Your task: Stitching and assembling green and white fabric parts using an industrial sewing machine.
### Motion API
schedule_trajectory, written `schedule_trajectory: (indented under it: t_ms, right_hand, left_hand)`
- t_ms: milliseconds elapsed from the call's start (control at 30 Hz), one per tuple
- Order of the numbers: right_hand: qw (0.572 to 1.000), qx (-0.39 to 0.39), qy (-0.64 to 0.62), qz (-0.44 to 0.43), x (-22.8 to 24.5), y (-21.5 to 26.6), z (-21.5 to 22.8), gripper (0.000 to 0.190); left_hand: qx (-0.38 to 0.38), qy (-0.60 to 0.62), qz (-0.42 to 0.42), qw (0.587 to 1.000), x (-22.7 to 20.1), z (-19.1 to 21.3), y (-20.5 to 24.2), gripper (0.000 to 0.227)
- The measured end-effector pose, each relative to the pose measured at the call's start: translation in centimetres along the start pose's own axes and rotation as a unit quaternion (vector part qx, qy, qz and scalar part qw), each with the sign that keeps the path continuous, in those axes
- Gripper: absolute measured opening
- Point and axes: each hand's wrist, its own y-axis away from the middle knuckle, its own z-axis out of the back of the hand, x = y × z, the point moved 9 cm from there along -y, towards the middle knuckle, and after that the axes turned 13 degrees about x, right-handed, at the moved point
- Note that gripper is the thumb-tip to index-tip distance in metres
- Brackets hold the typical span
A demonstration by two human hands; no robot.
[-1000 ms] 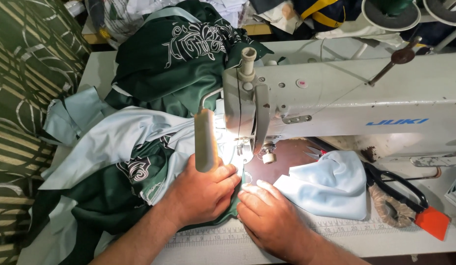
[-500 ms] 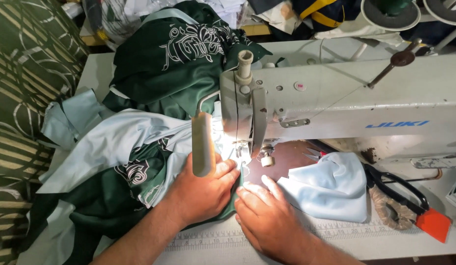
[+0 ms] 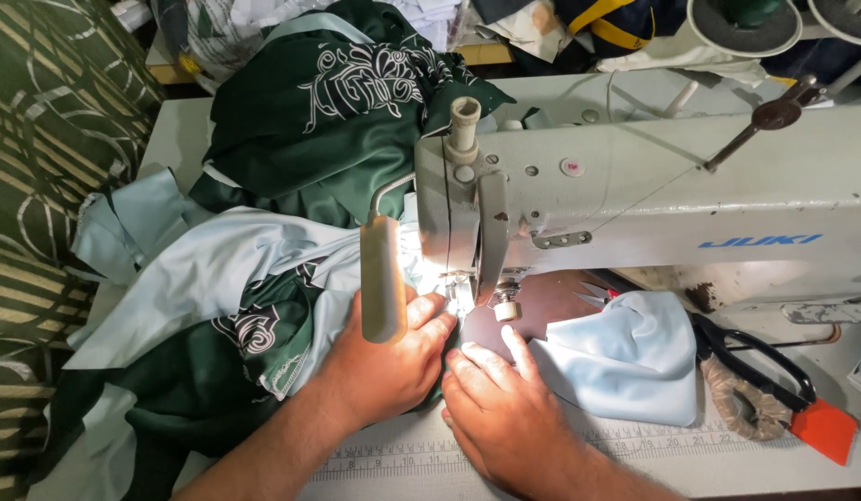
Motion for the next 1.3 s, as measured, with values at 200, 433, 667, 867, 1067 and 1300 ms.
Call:
schedule_trajectory:
  t_ms: [200,433,667,867,1067,1300]
  right_hand:
    - [1.000,-0.018,-0.014,0.010,0.1,-0.2,0.3,0.028]
    - [0.999,0.020,-0.039,-0.011,-1.1,-0.3,-0.5,0.031]
    - [0.975,0.064,-0.060,-0.202,-5.2,-2.0,-4.5,0.035]
    - [0.782,0.039,-0.483,-0.392,-7.3,-2.6,-6.5,0.018]
    - [0.370,-0.096,-0.813,-0.439,-1.3,0.2,-9.5,0.027]
    - [0.640,-0.094,-0.729,-0.224,-0.3,1.4,-3.0,0.024]
  left_hand:
    - [-0.009,-0.007,0.013,1.000,-0.7,0.1,-0.3,0.024]
    - [-0.063,-0.066,0.055,0.994,-0.7,-0.8,-0.5,0.029]
    - [0.004,0.040,0.121,0.992,-0.4,2.8,3.9,0.032]
    - [-0.071,-0.047,0.314,0.946,4.5,7.6,21.1,0.057]
    - [0.051,0.018,0.580,0.813,10.5,0.6,33.2,0.052]
    - [-0.142,-0.048,0.369,0.917,9.9,16.3,23.7,0.032]
